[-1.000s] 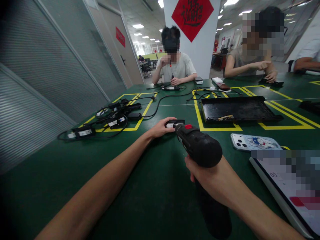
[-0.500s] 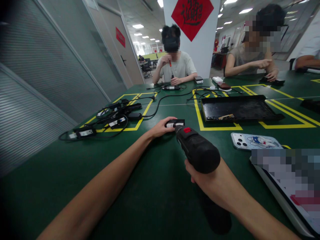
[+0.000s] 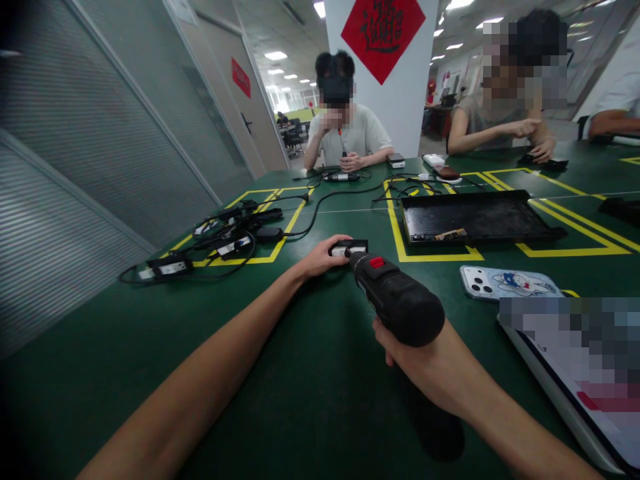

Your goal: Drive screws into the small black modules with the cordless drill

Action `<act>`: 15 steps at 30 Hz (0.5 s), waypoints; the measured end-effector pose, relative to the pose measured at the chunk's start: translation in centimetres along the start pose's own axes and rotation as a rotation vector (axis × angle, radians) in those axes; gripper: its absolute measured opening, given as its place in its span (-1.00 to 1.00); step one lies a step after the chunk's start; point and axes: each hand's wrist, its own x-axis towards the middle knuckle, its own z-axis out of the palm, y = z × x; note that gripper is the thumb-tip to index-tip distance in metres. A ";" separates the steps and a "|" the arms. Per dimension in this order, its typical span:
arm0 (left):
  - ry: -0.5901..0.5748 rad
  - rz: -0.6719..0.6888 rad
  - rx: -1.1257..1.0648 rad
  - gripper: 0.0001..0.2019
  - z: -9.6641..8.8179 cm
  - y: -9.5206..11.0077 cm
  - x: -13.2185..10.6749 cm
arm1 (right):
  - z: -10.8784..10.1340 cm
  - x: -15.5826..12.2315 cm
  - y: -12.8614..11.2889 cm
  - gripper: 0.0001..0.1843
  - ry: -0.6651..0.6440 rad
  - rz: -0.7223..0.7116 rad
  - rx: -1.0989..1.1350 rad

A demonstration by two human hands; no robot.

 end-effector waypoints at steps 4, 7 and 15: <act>0.018 -0.022 0.011 -0.45 0.1 -0.1 -0.1 | 0.1 -0.1 -0.1 -0.59 -0.013 0.004 -0.027; 0.026 -0.015 0.004 -0.45 0.1 -0.3 -0.1 | 0.2 -0.1 -0.1 -0.57 -0.022 0.025 -0.039; 0.001 -0.010 -0.022 -0.44 -0.1 -0.7 0.1 | 0.2 0.1 -0.2 -0.64 -0.032 0.014 0.027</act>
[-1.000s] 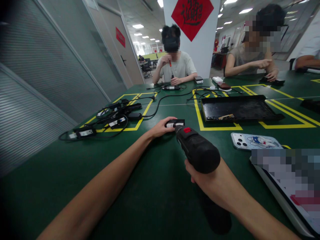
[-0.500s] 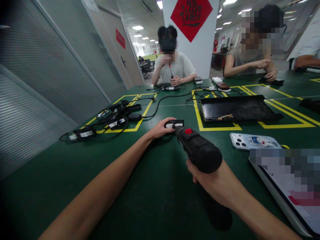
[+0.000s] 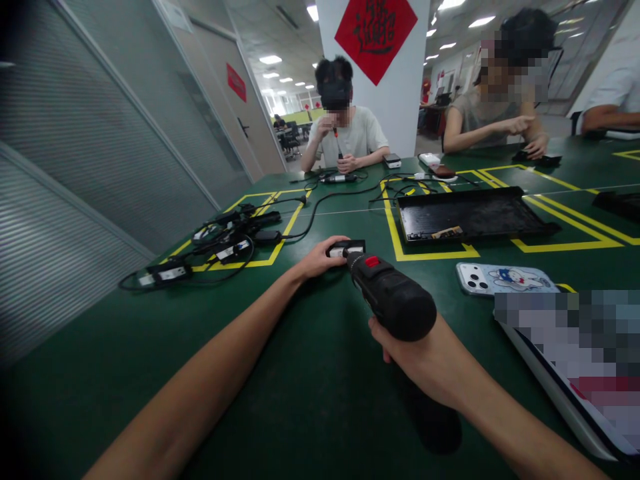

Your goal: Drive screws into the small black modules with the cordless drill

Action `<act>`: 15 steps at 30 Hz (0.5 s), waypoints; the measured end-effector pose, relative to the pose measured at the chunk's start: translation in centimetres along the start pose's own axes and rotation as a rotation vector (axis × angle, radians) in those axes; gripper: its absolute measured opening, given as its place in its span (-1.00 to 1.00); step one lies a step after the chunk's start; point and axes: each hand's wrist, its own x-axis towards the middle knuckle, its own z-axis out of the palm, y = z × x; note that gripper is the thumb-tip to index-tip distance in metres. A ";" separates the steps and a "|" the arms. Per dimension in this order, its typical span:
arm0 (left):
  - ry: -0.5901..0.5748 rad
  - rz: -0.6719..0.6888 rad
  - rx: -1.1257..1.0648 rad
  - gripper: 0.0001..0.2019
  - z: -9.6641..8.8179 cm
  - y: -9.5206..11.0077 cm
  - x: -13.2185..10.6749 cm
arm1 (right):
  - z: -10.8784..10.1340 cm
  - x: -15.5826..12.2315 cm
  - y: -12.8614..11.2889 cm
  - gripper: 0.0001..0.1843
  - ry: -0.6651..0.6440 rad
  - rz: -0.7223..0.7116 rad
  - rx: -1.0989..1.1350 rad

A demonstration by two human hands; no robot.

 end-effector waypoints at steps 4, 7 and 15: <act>-0.007 -0.008 -0.003 -0.44 0.0 0.3 0.0 | 0.1 -0.2 -0.4 -0.67 0.005 -0.003 0.016; -0.008 -0.014 -0.013 -0.45 0.0 0.4 0.0 | 0.1 -0.4 -0.7 -0.68 0.003 0.014 0.018; -0.004 -0.011 -0.022 -0.45 0.0 0.2 0.1 | -0.8 -0.2 -0.4 -0.70 -0.068 -0.065 0.059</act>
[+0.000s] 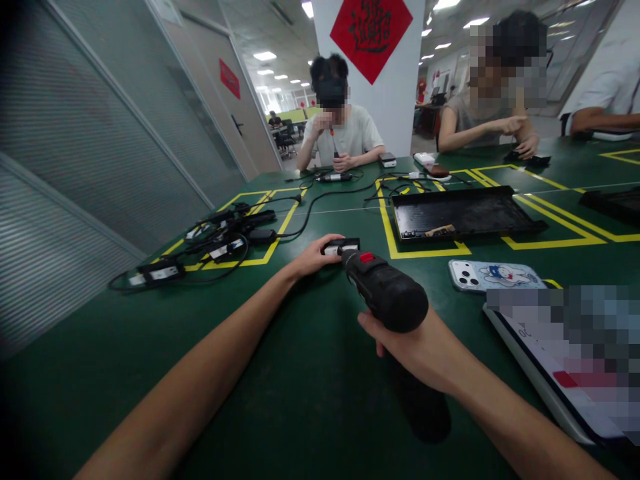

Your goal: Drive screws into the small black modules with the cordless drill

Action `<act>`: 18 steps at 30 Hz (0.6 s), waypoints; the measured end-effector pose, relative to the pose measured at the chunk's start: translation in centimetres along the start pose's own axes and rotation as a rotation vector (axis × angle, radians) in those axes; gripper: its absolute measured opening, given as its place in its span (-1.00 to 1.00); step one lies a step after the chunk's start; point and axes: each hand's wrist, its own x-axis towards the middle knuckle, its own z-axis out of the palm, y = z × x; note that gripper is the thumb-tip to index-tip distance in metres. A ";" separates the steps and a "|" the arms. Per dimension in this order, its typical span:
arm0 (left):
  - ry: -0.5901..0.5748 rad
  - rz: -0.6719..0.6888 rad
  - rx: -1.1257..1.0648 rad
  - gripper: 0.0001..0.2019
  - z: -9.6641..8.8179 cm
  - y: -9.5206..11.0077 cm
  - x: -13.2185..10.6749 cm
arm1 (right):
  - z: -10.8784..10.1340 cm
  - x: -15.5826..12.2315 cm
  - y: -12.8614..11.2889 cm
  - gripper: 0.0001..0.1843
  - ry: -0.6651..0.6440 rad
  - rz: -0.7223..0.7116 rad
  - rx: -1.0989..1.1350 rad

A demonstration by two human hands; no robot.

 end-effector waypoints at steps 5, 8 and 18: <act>0.000 0.000 0.023 -0.44 -0.1 0.0 -0.1 | -0.2 0.1 -0.2 -0.68 -0.075 -0.071 0.089; -0.006 -0.003 0.024 -0.43 -0.1 0.0 -0.1 | -0.2 0.1 -0.3 -0.64 -0.083 -0.116 0.136; -0.030 -0.039 -0.011 -0.41 -0.2 0.3 -0.1 | 0.0 -0.2 -0.3 -0.80 -0.033 -0.078 0.130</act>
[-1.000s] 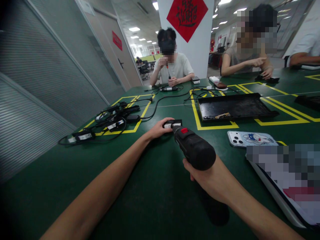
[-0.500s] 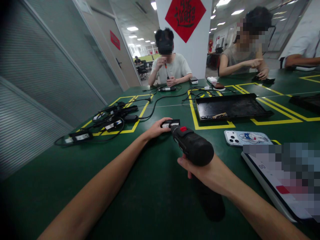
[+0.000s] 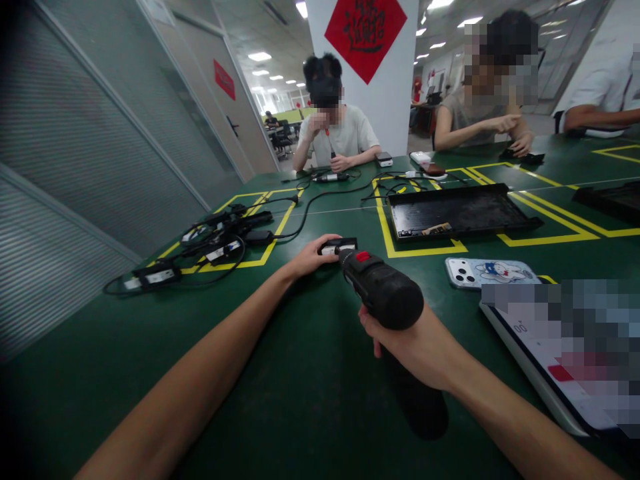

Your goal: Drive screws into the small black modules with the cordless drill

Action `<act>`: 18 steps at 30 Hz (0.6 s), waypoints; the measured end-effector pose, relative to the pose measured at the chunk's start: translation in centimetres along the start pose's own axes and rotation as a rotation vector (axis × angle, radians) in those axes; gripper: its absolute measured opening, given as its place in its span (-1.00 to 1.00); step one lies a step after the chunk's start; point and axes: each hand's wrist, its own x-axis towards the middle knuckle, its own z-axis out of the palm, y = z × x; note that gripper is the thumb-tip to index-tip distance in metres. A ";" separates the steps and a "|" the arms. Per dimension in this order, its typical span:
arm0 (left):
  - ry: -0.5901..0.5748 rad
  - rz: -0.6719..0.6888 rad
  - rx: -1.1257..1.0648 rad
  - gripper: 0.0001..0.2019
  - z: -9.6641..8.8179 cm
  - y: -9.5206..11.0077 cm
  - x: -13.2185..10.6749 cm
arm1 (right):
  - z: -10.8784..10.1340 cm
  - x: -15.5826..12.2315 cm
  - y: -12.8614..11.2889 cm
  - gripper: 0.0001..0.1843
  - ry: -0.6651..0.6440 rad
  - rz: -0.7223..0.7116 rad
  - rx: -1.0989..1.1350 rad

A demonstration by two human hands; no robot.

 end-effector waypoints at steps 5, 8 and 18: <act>-0.009 0.005 0.000 -0.43 0.0 0.4 0.0 | 0.2 0.2 0.0 -0.77 0.021 0.018 0.002; -0.010 -0.011 -0.009 -0.44 0.0 0.5 0.1 | 0.3 0.1 -0.1 -0.76 0.052 0.018 0.014; -0.012 0.018 0.047 -0.43 -0.1 0.2 -0.1 | 0.1 -0.4 -0.2 -0.73 0.011 -0.006 0.031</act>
